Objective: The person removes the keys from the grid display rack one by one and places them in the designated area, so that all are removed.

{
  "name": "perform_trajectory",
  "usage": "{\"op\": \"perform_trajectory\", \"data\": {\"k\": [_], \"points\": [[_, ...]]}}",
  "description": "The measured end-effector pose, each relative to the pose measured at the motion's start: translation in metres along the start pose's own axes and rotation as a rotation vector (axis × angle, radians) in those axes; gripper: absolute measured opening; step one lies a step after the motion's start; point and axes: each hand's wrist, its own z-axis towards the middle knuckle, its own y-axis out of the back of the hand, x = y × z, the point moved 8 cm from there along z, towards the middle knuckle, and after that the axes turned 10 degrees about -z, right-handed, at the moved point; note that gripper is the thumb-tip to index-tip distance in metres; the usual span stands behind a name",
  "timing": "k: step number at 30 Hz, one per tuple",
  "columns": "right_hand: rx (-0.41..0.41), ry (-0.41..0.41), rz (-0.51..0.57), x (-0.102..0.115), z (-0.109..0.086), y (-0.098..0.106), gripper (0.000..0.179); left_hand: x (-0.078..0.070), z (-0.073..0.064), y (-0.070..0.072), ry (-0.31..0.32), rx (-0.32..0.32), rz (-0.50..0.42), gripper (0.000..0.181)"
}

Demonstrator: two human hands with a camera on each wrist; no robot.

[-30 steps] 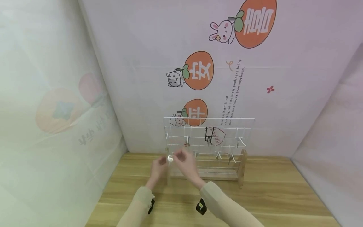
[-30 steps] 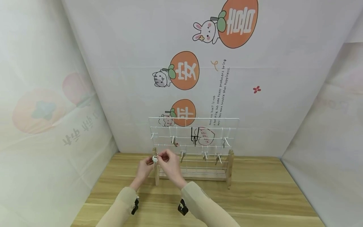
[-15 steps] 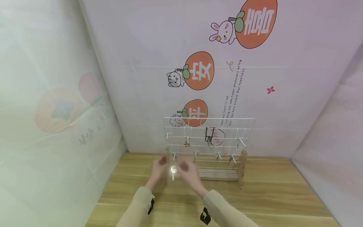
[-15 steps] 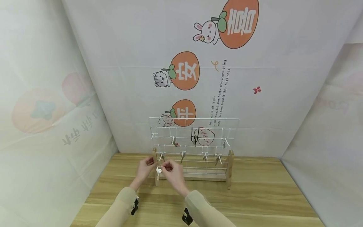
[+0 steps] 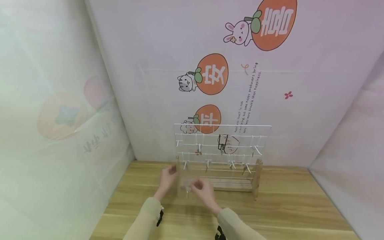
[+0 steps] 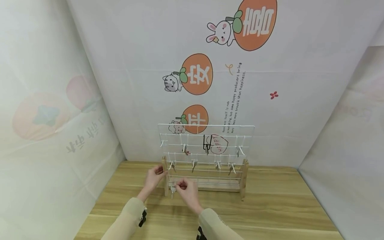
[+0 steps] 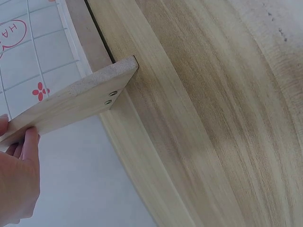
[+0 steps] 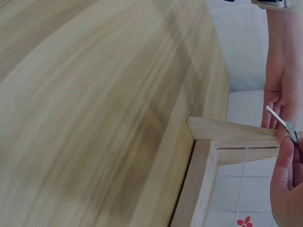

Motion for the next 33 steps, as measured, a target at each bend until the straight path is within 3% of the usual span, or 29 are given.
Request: {"op": "perform_trajectory", "data": {"k": [8,19,33], "points": [[-0.001,0.024,-0.041,-0.013,-0.006,-0.006,0.008,-0.001,-0.001,-0.001,0.000,0.007,-0.011,0.042],[0.050,-0.053,-0.083,-0.031,-0.018,-0.017,0.007,-0.003,-0.002,-0.001,0.017,0.009,-0.001,0.043],[0.123,-0.010,-0.108,-0.052,-0.024,-0.033,0.010,-0.002,-0.003,-0.001,0.021,0.012,0.007,0.043]]}}
